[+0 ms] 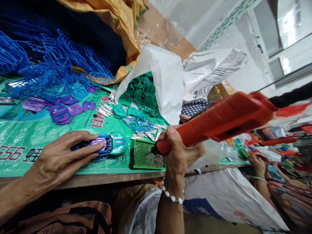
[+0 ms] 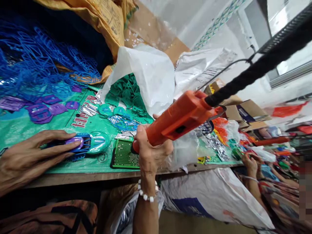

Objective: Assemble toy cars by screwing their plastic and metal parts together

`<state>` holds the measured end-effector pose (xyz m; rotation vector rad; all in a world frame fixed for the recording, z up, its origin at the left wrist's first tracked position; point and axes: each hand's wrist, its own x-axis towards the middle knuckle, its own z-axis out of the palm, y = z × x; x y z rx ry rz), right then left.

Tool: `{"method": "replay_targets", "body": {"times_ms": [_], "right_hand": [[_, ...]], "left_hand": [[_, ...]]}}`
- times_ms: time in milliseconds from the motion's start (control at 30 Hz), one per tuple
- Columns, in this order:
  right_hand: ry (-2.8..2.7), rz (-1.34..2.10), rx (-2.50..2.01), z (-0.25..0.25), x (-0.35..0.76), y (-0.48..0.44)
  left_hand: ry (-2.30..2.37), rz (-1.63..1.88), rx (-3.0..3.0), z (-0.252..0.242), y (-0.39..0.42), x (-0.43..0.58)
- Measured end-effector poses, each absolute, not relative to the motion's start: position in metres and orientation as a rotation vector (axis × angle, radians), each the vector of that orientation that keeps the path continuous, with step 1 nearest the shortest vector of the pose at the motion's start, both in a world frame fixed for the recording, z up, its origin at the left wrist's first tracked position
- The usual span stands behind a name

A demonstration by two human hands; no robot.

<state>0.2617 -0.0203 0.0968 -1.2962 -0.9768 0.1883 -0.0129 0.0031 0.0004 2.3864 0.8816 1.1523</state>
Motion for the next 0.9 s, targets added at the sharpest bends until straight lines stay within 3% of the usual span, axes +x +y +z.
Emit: {"method": "replay_targets", "body": {"times_ms": [900], "right_hand": [[-1.007, 0.082, -1.370, 0.096, 0.269, -0.036]], "left_hand": [[0.894, 1.035, 2.473, -0.004, 0.008, -0.016]]}}
